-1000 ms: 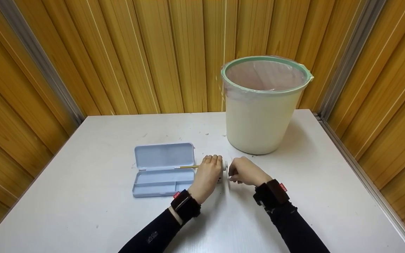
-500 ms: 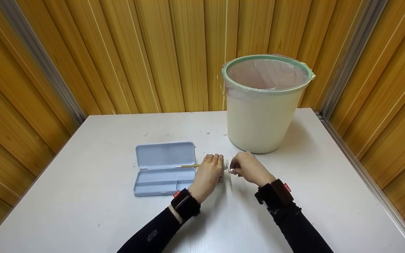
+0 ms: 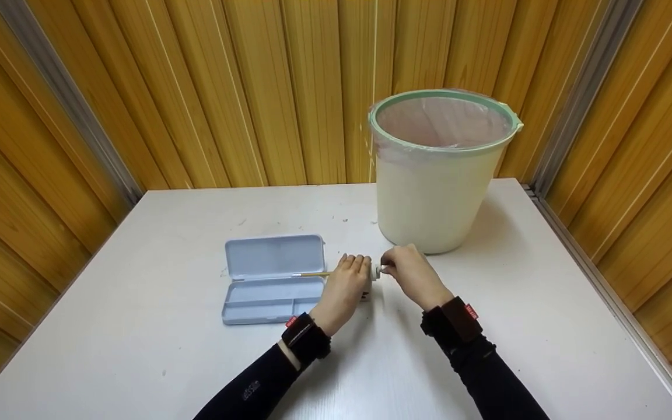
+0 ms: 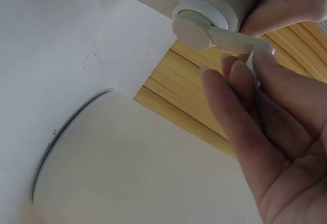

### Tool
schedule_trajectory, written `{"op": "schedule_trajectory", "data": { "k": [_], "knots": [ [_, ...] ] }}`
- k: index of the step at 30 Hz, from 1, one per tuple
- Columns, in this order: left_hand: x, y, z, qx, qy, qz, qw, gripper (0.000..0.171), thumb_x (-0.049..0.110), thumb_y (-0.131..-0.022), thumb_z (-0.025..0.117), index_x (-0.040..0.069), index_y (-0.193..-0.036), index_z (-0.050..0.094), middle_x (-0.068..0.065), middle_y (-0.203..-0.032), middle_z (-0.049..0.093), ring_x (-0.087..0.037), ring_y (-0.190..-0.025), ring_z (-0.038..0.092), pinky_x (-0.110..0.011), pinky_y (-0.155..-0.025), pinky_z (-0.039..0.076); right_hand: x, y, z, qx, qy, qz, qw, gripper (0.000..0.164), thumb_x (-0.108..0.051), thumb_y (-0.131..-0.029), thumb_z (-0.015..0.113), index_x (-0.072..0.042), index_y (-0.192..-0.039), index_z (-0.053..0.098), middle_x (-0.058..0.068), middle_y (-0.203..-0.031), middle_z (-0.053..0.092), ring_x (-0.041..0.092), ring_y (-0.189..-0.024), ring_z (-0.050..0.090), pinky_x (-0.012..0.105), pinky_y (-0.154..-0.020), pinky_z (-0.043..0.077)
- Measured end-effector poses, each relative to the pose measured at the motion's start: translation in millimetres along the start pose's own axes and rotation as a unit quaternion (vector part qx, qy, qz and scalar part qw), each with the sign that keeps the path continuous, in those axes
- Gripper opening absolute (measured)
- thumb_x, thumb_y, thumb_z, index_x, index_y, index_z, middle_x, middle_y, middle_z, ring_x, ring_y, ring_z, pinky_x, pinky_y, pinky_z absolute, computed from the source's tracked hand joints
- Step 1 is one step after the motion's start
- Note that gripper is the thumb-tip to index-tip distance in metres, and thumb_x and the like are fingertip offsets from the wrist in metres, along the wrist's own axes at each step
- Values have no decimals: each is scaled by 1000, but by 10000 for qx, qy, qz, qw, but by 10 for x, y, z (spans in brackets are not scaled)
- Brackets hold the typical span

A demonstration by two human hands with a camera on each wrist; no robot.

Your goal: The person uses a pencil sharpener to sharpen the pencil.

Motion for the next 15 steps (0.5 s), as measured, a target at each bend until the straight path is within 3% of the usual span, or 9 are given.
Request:
{"op": "schedule_trajectory", "data": {
  "k": [9, 15],
  "knots": [
    [5, 0, 3, -50, 89, 143, 9998, 29, 13, -89, 61, 12, -117, 69, 1, -108, 72, -12, -101, 67, -28, -101, 50, 56, -94, 43, 464, 156, 263, 9985, 7, 3, -84, 67, 5, -90, 72, 15, -85, 74, 30, -79, 71, 44, -72, 57],
    [-23, -18, 4, -94, 152, 175, 9997, 31, 12, -89, 61, 13, -120, 69, 1, -112, 72, -13, -104, 67, -28, -102, 50, 82, -117, 87, 691, 293, 325, 9966, 4, -1, -87, 67, 1, -84, 69, 15, -83, 74, 31, -77, 71, 46, -70, 57]
  ]
}}
Point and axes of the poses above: each hand's wrist, its own y-axis away from the middle knuckle, its own z-axis out of the palm, x = y × z, the point moved 4 cm from there along -y, towards the middle knuckle
